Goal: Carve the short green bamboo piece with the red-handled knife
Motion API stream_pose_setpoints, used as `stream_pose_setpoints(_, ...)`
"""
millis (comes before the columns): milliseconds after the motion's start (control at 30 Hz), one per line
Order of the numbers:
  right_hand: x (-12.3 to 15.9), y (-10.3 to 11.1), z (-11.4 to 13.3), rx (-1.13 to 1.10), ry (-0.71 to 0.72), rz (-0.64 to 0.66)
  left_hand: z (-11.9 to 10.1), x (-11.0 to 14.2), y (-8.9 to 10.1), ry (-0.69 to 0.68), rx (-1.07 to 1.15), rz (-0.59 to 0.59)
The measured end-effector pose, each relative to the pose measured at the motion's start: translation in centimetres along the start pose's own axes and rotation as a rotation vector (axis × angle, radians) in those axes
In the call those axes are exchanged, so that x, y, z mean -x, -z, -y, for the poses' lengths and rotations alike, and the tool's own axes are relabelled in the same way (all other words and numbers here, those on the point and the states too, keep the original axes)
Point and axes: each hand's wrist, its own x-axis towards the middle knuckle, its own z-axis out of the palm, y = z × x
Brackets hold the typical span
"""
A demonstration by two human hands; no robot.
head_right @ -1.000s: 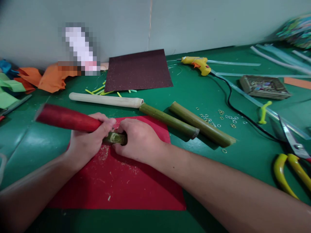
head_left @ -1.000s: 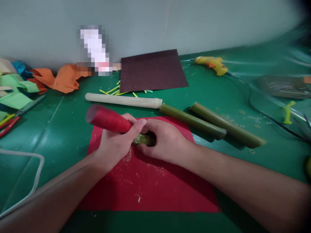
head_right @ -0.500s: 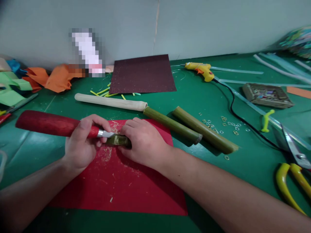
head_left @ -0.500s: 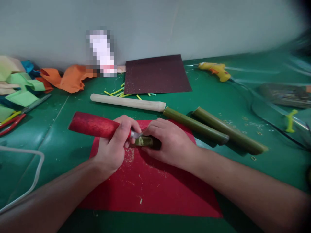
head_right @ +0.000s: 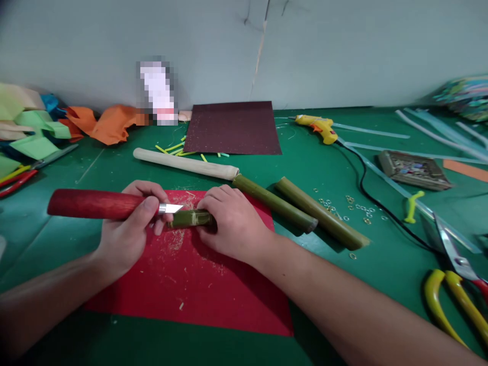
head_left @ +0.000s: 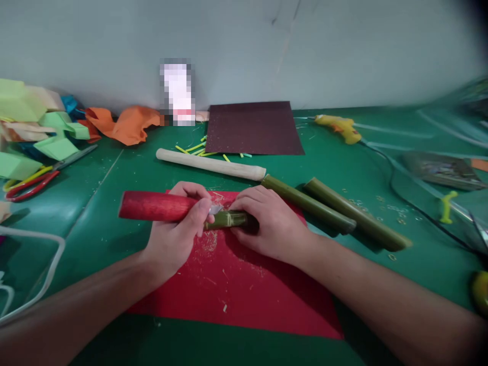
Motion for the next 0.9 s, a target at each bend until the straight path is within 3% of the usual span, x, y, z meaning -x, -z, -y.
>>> stream_pose_setpoints(100,0.0,0.1,0.1,0.007,-0.012,-0.006,0.6,0.0,0.5,-0.004,0.02,-0.01)
stream_pose_setpoints(300,0.1,0.5,0.5,0.057,0.05,-0.178,1.4,-0.5,0.5,-0.017,0.017,0.044)
stream_pose_setpoints(567,0.2,0.4,1.5,0.06,0.09,-0.218,1.8,-0.5,0.5,-0.039,-0.009,0.09)
stream_pose_setpoints(767,-0.1,0.2,3.0,0.023,0.077,-0.178,2.2,-0.4,0.3,-0.141,-0.043,0.048)
stream_pose_setpoints(900,-0.1,-0.2,3.7,-0.006,0.077,-0.183,2.5,-0.3,0.3,-0.282,-0.138,0.033)
